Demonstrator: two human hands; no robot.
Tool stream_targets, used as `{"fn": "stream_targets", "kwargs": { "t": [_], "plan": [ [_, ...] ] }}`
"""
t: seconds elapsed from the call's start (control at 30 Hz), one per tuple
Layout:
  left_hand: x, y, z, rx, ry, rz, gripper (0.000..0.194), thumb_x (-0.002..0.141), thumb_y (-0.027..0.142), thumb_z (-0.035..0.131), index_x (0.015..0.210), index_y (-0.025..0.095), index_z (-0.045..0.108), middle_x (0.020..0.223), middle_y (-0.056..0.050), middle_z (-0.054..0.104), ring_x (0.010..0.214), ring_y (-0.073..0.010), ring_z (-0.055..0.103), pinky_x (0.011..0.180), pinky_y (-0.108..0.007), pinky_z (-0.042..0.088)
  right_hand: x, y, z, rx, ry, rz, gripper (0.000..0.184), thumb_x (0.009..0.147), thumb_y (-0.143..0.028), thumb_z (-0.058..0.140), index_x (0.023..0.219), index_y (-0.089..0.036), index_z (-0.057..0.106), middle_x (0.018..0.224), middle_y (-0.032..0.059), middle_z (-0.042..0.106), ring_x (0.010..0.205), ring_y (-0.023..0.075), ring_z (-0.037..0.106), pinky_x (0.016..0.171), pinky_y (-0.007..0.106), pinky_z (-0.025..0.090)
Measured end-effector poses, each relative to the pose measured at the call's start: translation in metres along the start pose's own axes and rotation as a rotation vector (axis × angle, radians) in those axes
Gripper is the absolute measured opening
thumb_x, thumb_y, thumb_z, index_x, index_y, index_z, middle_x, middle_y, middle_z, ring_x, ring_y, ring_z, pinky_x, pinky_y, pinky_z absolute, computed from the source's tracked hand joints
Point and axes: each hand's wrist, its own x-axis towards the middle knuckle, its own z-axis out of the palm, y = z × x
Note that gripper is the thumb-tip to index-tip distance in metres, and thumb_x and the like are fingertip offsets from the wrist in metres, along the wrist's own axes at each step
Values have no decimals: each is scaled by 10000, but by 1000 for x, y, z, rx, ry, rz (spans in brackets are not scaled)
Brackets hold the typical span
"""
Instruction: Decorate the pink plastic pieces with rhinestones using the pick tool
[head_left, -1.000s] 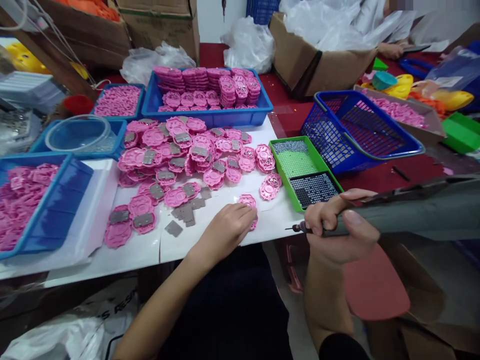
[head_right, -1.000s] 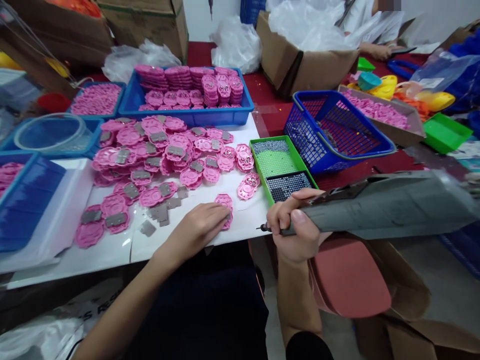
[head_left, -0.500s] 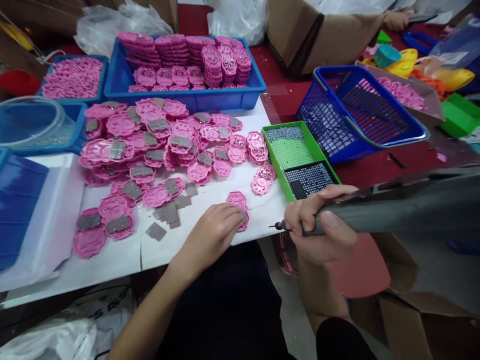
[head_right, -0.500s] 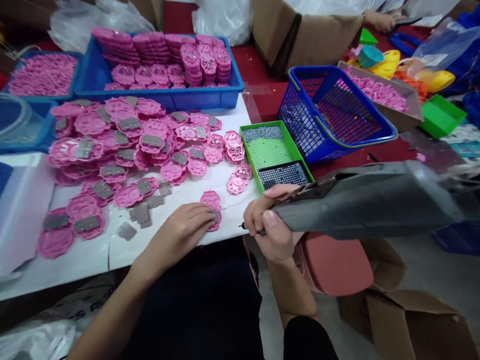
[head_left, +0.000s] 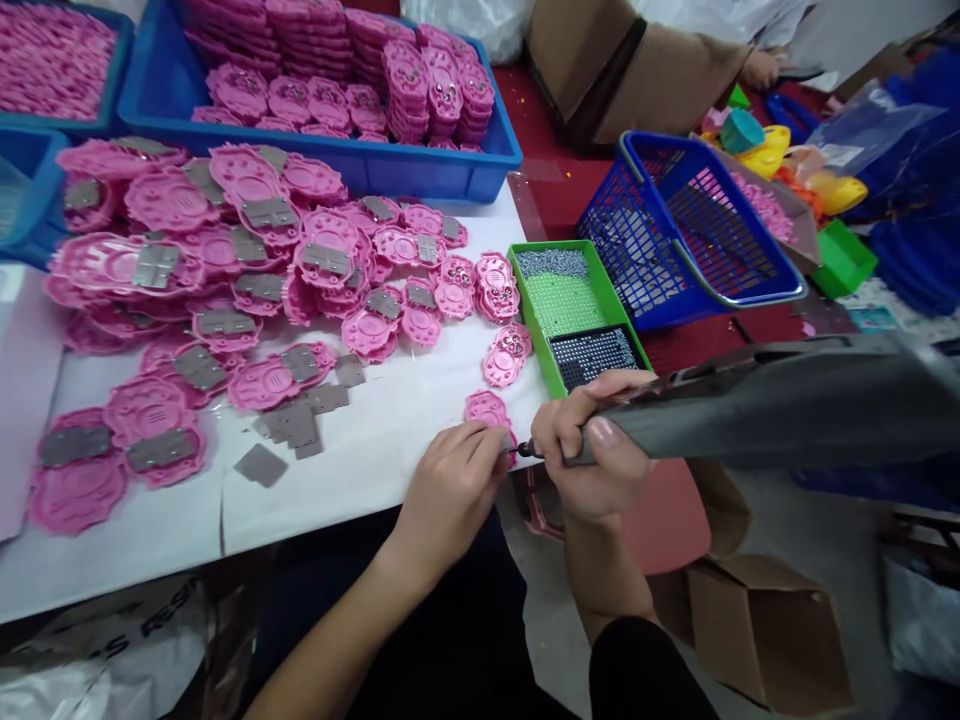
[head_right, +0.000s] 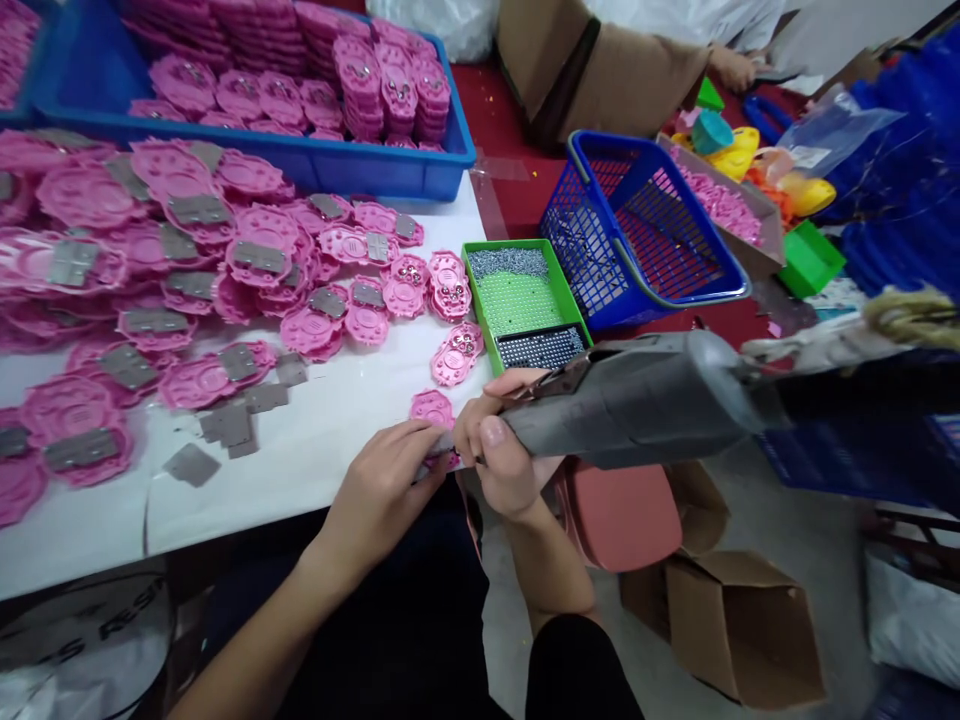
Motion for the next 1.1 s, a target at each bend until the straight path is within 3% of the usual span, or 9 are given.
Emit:
{"fn": "stream_targets", "kwargs": {
  "t": [0.17, 0.43, 0.67, 1.1],
  "plan": [
    [0, -1, -1, -20, 15, -4, 142, 1005, 145, 573, 1134, 170, 628, 1081, -110, 758, 1013, -255, 719, 844, -387, 597, 1, 2, 1, 7, -3, -3, 156, 887, -216, 594, 1023, -283, 630, 548, -102, 432, 351, 84, 354, 388, 251, 350],
    [0, -4, 1, -43, -7, -49, 135, 1013, 230, 611, 1134, 189, 654, 1093, -97, 766, 1034, -261, 716, 846, -402, 594, 3, -2, 1, -77, 95, -45, 113, 879, -277, 600, 976, -316, 643, 491, -99, 364, 299, 102, 271, 306, 268, 275],
    [-2, -5, 2, -47, -7, -40, 165, 997, 212, 642, 1158, 184, 659, 1100, -89, 769, 1060, -256, 711, 863, -390, 581, -1, -2, 2, -136, 119, -54, 91, 881, -329, 611, 971, -330, 622, 489, -100, 351, 295, 107, 266, 308, 272, 289],
    [2, -6, 2, -135, -6, -128, 110, 976, 219, 668, 1082, 203, 695, 1043, -75, 760, 970, -245, 703, 814, -399, 589, -1, 1, 5, -51, 37, -50, 157, 876, -236, 580, 1012, -296, 628, 526, -104, 401, 320, 85, 310, 348, 252, 294]
  ]
}}
